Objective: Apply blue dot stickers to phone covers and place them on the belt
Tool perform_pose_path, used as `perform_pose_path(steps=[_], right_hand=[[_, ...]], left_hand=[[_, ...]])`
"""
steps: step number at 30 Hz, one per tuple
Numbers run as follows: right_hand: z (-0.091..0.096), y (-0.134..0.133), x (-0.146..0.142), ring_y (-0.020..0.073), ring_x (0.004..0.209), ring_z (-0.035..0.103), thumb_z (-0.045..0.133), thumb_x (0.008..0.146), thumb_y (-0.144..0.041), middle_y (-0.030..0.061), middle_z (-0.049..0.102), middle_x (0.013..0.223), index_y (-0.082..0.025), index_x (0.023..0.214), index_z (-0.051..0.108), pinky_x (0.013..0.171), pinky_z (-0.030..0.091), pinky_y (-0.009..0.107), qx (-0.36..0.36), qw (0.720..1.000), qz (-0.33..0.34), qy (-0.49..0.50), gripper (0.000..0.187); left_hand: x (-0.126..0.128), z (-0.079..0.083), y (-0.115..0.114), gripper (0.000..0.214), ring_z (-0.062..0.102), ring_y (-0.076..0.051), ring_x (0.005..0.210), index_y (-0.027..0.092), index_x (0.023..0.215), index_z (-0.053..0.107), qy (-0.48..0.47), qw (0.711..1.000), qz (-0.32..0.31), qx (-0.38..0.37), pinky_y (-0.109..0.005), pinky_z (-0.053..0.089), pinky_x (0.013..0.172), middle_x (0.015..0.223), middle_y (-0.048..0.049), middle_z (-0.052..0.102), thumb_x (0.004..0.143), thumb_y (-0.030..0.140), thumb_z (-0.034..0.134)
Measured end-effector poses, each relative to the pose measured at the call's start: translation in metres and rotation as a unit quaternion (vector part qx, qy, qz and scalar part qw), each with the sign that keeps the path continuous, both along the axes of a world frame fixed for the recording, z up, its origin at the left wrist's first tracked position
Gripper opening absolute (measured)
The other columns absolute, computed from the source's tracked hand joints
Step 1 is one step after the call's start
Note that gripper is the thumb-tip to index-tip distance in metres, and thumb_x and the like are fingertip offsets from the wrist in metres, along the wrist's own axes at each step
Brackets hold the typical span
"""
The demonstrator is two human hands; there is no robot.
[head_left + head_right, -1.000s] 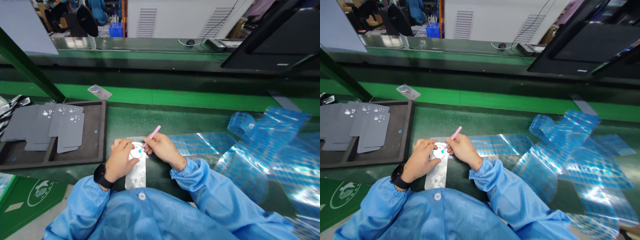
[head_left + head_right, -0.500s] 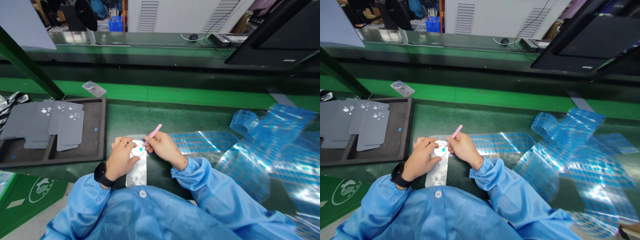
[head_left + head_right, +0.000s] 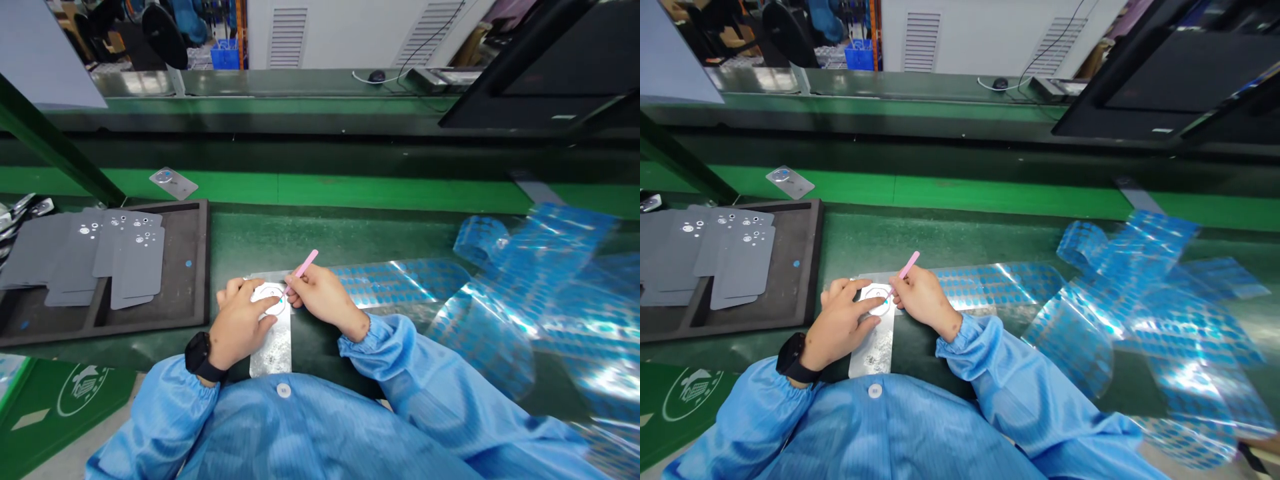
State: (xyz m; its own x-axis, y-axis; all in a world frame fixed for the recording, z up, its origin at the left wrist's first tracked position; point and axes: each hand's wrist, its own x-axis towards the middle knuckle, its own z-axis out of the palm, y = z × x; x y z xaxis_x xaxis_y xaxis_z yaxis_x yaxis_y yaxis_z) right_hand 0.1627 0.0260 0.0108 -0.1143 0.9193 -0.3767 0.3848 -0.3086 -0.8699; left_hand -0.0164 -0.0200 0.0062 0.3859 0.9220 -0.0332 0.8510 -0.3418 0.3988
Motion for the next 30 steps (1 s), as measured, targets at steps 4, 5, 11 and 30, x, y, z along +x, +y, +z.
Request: perform_pose_path(steps=[4, 5, 11, 30], right_hand=[[0.006, -0.004, 0.01, 0.0165, 0.055, 0.065, 0.055, 0.087, -0.027, 0.0023, 0.067, 0.062, -0.019, 0.076, 0.057, 0.053, 0.051, 0.026, 0.099, 0.993, -0.014, -0.063, 0.013], [0.008, -0.005, 0.013, 0.0173, 0.059, 0.065, 0.053, 0.087, -0.028, 0.0029, 0.067, 0.065, -0.02, 0.076, 0.056, 0.057, 0.05, 0.027, 0.155, 0.984, -0.021, -0.084, 0.015], [0.011, -0.01, 0.02, 0.0182, 0.075, 0.059, 0.042, 0.089, -0.017, 0.0066, 0.062, 0.077, -0.019, 0.073, 0.056, 0.071, 0.046, 0.03, 0.323, 0.927, 0.084, -0.17, 0.021], [0.024, 0.013, -0.01, 0.0207, 0.084, 0.06, 0.056, 0.081, -0.013, 0.0125, 0.064, 0.09, -0.012, 0.085, 0.062, 0.074, 0.041, 0.026, 0.155, 0.876, 0.297, -0.346, 0.007]], left_hand=[[0.001, -0.001, -0.003, 0.028, 0.04, -0.033, 0.114, 0.036, 0.109, 0.071, 0.02, 1.0, 0.007, 0.008, -0.047, 0.036, 0.084, 0.132, -0.0071, 0.054, 0.083, 0.028, 0.066], [0.002, -0.001, -0.003, 0.027, 0.04, -0.033, 0.115, 0.037, 0.108, 0.071, 0.023, 1.0, 0.007, 0.01, -0.047, 0.036, 0.083, 0.133, -0.0068, 0.053, 0.084, 0.028, 0.065], [0.004, -0.002, -0.005, 0.028, 0.039, -0.034, 0.117, 0.04, 0.11, 0.069, 0.039, 0.999, 0.006, 0.013, -0.05, 0.037, 0.085, 0.136, -0.0058, 0.05, 0.086, 0.029, 0.062], [0.01, -0.01, -0.009, 0.025, 0.034, -0.035, 0.121, 0.036, 0.108, 0.07, 0.0, 0.999, 0.035, 0.018, -0.05, 0.037, 0.085, 0.138, -0.0077, 0.043, 0.084, 0.03, 0.064]])
